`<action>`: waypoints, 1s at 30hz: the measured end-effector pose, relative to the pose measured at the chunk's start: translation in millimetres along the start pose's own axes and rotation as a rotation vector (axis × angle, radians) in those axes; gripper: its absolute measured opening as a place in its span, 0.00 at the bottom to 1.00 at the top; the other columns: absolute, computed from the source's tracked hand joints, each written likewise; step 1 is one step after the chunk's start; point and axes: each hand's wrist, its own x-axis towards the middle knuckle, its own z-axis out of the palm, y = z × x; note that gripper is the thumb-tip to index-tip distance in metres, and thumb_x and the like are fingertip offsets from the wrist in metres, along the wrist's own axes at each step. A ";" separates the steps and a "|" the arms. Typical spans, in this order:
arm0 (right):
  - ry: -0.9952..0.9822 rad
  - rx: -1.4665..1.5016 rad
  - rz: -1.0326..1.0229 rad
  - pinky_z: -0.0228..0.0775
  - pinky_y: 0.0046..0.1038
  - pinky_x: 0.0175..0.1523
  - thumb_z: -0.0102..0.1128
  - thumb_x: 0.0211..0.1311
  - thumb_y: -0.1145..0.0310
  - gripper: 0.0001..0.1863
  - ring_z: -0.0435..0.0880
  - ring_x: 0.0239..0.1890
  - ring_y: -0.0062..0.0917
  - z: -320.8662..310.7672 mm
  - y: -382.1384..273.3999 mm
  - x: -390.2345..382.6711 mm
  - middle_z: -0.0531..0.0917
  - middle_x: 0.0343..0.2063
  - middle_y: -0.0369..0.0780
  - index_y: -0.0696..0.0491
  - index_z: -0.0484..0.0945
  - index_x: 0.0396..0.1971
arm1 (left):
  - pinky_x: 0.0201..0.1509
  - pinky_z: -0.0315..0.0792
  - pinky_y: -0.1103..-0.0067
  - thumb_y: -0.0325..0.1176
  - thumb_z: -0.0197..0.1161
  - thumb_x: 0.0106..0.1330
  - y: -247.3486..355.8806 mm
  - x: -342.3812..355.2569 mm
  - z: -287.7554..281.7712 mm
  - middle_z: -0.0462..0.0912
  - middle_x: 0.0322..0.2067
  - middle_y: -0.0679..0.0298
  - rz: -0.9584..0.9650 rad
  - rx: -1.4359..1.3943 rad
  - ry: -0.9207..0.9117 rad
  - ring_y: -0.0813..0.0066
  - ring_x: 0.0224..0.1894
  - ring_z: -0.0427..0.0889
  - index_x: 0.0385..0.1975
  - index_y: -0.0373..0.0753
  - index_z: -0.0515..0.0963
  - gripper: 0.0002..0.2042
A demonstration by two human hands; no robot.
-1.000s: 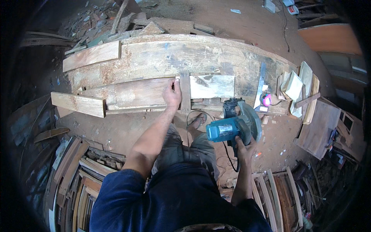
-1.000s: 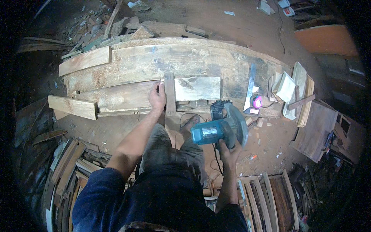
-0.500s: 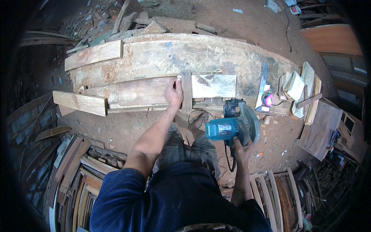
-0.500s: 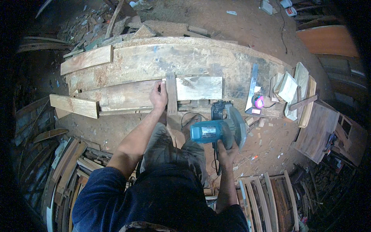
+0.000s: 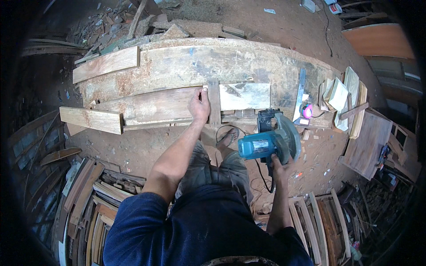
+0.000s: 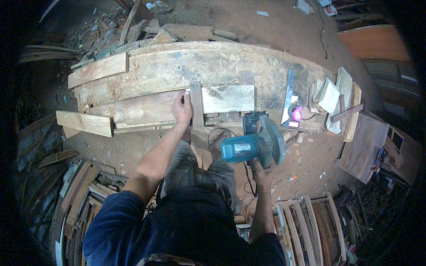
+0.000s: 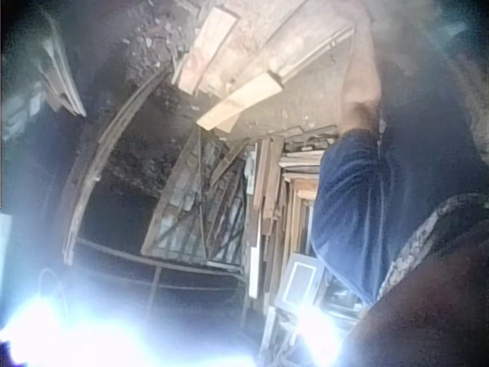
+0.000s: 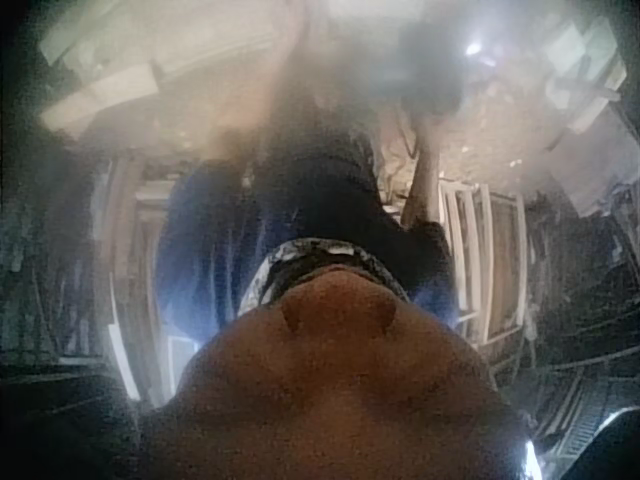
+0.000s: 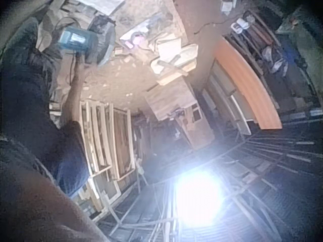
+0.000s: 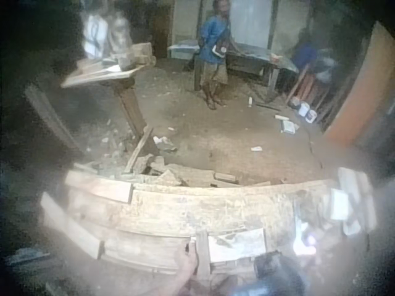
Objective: The person uses a handheld circular saw to cut small rectangular pieces of wood on a workbench. They repeatedly pick up wood pieces, position them against a guide, and cut them into smaller sections. The person handles the wood and the saw with both hands throughout the process.
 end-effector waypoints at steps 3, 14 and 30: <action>0.058 0.051 0.009 0.64 0.22 0.26 0.66 0.61 0.74 0.06 0.74 0.19 0.16 -0.3 -4.2 3.2 0.78 0.20 0.32 0.58 0.80 0.37 | 0.38 0.75 0.60 0.46 0.58 0.74 0.7 1.3 -1.9 0.85 0.29 0.50 -0.020 0.044 -0.034 0.48 0.33 0.84 0.40 0.44 0.83 0.13; 0.025 0.159 0.036 0.65 0.24 0.26 0.63 0.60 0.75 0.04 0.75 0.18 0.19 -8.8 11.0 13.5 0.78 0.17 0.35 0.58 0.79 0.32 | 0.39 0.75 0.62 0.47 0.58 0.73 -9.2 4.0 3.5 0.85 0.29 0.52 -0.002 -0.014 -0.022 0.51 0.33 0.85 0.38 0.43 0.83 0.15; -0.170 0.351 0.096 0.69 0.25 0.26 0.64 0.58 0.75 0.19 0.77 0.19 0.22 -41.8 28.9 47.8 0.79 0.21 0.37 0.62 0.77 0.49 | 0.41 0.75 0.60 0.47 0.58 0.74 -3.3 4.1 0.1 0.86 0.31 0.51 -0.013 0.037 -0.029 0.50 0.34 0.85 0.37 0.41 0.82 0.15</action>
